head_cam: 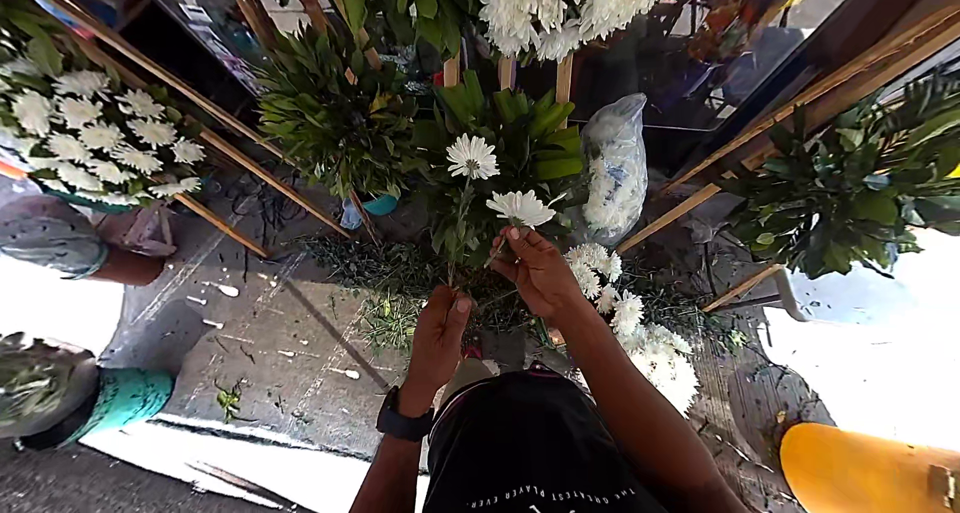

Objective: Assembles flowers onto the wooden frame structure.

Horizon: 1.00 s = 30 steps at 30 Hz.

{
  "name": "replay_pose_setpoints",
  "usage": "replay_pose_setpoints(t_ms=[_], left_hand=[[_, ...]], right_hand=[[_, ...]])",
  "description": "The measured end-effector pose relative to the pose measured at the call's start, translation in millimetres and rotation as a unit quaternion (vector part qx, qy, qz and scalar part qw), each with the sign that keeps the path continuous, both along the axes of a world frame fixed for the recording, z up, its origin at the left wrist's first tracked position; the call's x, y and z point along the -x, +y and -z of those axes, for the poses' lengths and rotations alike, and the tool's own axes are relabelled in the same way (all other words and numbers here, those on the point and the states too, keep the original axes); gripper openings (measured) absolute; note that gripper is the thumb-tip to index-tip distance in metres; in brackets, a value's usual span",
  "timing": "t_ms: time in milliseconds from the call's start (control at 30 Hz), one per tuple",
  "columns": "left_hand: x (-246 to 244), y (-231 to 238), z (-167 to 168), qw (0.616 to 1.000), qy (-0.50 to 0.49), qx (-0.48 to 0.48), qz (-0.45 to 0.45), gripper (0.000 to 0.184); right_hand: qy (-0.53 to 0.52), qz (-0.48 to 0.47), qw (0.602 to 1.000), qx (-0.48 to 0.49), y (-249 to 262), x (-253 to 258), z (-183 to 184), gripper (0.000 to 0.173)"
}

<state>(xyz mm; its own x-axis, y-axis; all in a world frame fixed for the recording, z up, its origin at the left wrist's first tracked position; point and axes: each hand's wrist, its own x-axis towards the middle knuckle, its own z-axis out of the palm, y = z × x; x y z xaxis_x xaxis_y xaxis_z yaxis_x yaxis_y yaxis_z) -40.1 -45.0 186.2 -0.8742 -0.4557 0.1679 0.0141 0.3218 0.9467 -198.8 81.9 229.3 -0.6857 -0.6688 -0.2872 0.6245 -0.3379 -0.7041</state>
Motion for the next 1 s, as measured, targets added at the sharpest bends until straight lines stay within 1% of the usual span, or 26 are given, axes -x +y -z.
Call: replay_pose_setpoints(t_ms=[67,100,133,167,200,267,333,367,433,500,567,600,700,800,900,967,1000], left_hand=[[5,-10,-7,1.000,0.008,0.013,-0.023,0.064],[11,-13,-10,0.999,0.023,0.018,-0.034,0.058],[17,-16,-13,0.998,0.037,0.021,-0.042,0.046],[19,-21,-13,0.998,0.037,0.030,-0.048,0.038],[18,-26,-13,0.998,0.024,0.043,-0.049,0.034],[7,-39,-9,0.997,0.002,0.049,-0.057,0.030],[-5,-62,3,0.998,-0.010,0.003,-0.063,0.027],[-6,-76,9,0.996,-0.012,-0.032,-0.077,0.023],[8,-108,19,0.990,-0.001,-0.086,-0.111,0.017],[41,-140,24,0.986,0.002,-0.114,-0.124,0.018],[90,-166,20,0.981,-0.003,-0.134,-0.141,0.018],[116,-177,15,0.981,-0.018,-0.135,-0.141,0.018],[197,-200,-2,0.985,-0.040,-0.119,-0.116,0.028],[266,-206,-20,0.986,-0.040,-0.125,-0.099,0.031],[312,-205,-31,0.987,-0.024,-0.138,-0.075,0.030],[332,-204,-36,0.987,-0.019,-0.148,-0.059,0.024],[340,-204,-38,0.987,-0.016,-0.151,-0.057,0.017]], right_hand=[[0.069,-0.059,0.995,-0.042,-12,-10,6,0.016],[0.114,-0.089,0.987,-0.069,-21,-18,8,0.018],[0.143,-0.108,0.980,-0.083,-30,-26,10,0.020],[0.145,-0.100,0.981,-0.086,-39,-32,12,0.019],[0.130,-0.056,0.986,-0.084,-47,-33,12,0.019],[0.101,0.093,0.989,-0.056,-56,-13,6,0.018],[0.099,0.245,0.964,-0.005,-50,30,-5,0.016],[0.101,0.302,0.948,0.026,-46,49,-11,0.014],[0.102,0.382,0.914,0.088,-43,76,-22,0.011],[0.101,0.436,0.881,0.155,-50,95,-32,0.016],[0.102,0.470,0.849,0.217,-66,113,-37,0.023],[0.109,0.485,0.838,0.226,-76,121,-40,0.026],[0.157,0.540,0.803,0.196,-108,142,-45,0.036],[0.203,0.582,0.773,0.150,-132,159,-48,0.035],[0.207,0.602,0.757,0.149,-148,170,-50,0.030],[0.203,0.607,0.752,0.158,-156,176,-55,0.031],[0.209,0.611,0.748,0.155,-161,181,-57,0.033]])
